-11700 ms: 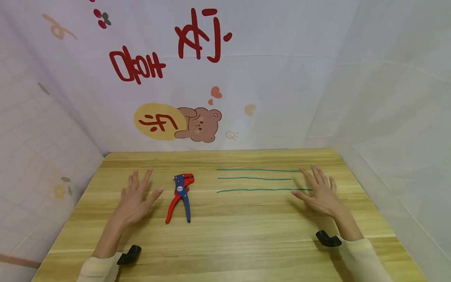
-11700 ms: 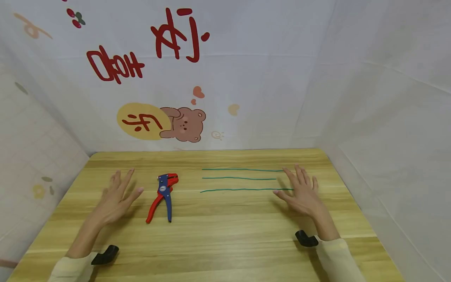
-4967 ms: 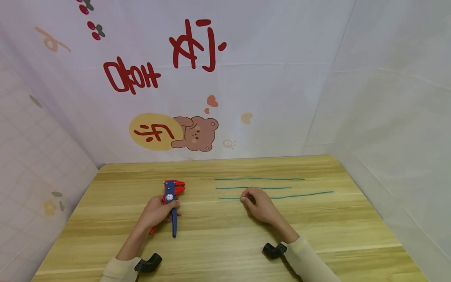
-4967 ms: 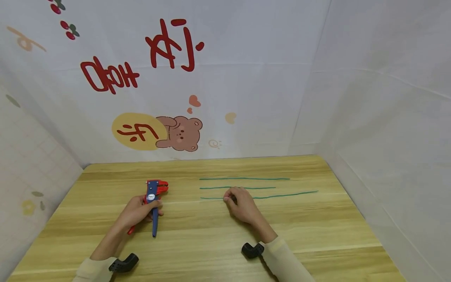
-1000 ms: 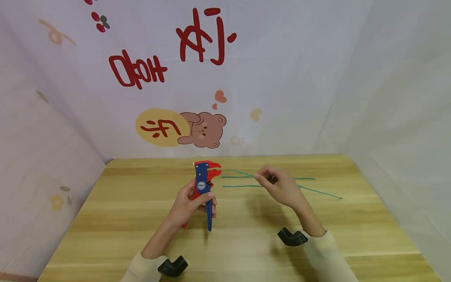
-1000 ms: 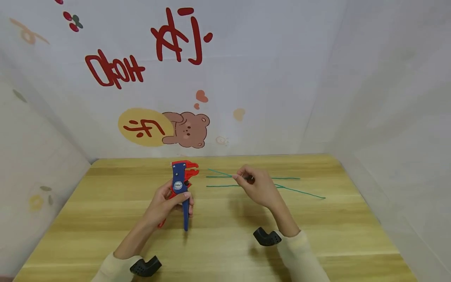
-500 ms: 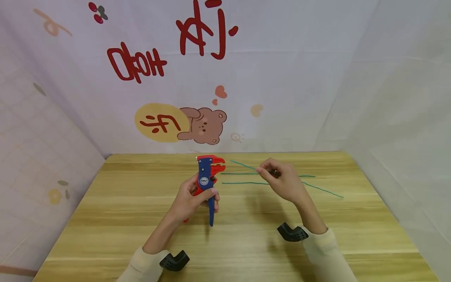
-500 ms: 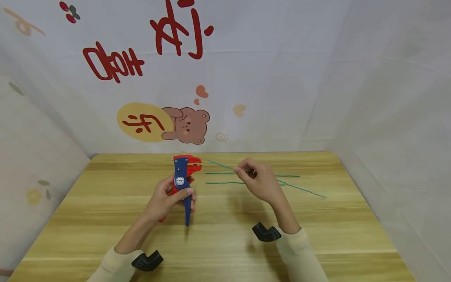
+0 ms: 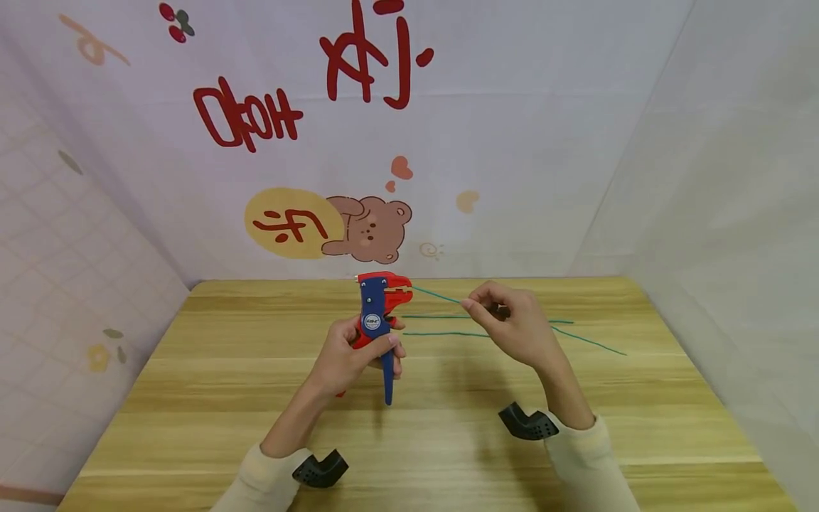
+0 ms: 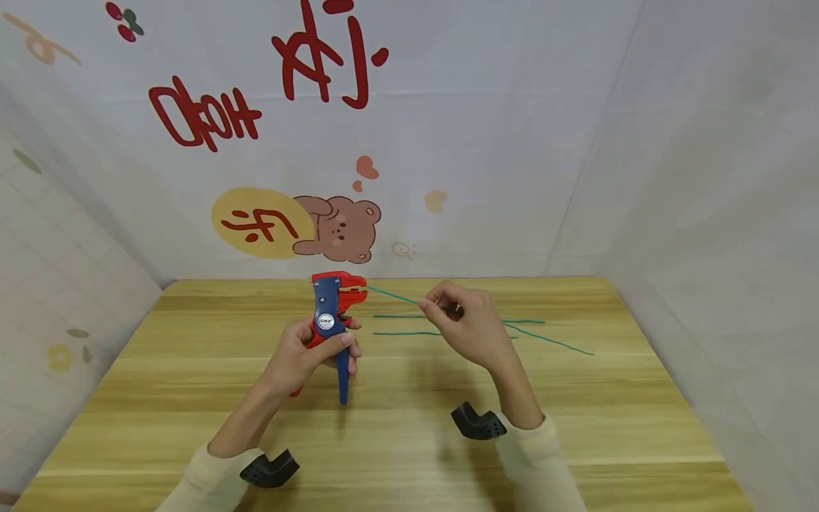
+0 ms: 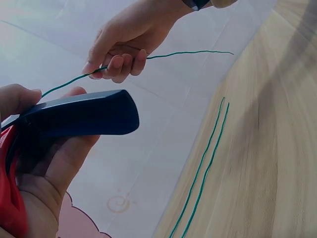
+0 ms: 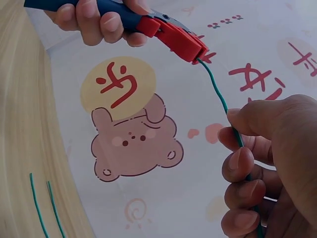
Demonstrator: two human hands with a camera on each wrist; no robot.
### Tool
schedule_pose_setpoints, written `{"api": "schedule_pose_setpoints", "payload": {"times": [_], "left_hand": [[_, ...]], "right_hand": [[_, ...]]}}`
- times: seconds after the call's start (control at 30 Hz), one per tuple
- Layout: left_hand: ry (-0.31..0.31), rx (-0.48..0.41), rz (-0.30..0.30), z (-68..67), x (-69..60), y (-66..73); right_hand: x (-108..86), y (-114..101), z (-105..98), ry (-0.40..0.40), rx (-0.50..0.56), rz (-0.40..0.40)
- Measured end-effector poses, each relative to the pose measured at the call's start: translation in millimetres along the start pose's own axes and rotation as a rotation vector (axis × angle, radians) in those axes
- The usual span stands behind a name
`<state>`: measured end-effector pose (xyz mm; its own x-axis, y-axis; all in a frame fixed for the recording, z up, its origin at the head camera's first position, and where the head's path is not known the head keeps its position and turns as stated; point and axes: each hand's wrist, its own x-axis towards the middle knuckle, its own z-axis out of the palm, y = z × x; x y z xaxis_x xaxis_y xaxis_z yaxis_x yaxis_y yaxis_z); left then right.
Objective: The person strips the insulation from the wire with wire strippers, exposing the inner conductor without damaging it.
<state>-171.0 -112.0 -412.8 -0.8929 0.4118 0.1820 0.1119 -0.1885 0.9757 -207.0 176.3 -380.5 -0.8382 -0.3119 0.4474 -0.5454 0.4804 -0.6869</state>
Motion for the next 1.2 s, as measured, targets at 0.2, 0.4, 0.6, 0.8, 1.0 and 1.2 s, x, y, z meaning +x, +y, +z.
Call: {"api": "schedule_pose_setpoints", "payload": {"times": [0.2, 0.4, 0.6, 0.8, 1.0, 1.2], "left_hand": [[-0.027, 0.007, 0.033, 4.6, -2.6, 0.5], [-0.023, 0.010, 0.006, 6.6, -6.5, 2.9], [-0.069, -0.009, -0.032, 6.2, -7.4, 6.5], [-0.102, -0.037, -0.052, 5.6, -8.8, 8.0], [-0.131, -0.046, -0.048, 5.2, -9.2, 8.0], [-0.164, -0.041, -0.053, 7.3, -10.8, 8.3]], "right_hand": [[-2.4, -9.4, -6.2, -0.009, -0.012, -0.021], [-4.5, -13.7, -8.3, -0.029, -0.010, -0.012], [-6.0, -18.2, -11.6, -0.022, -0.011, 0.003], [-5.0, -22.6, -10.9, -0.012, -0.012, -0.038], [-3.6, -24.7, -10.1, -0.010, -0.005, -0.049], [-4.9, -26.5, -11.2, -0.025, 0.011, -0.042]]}}
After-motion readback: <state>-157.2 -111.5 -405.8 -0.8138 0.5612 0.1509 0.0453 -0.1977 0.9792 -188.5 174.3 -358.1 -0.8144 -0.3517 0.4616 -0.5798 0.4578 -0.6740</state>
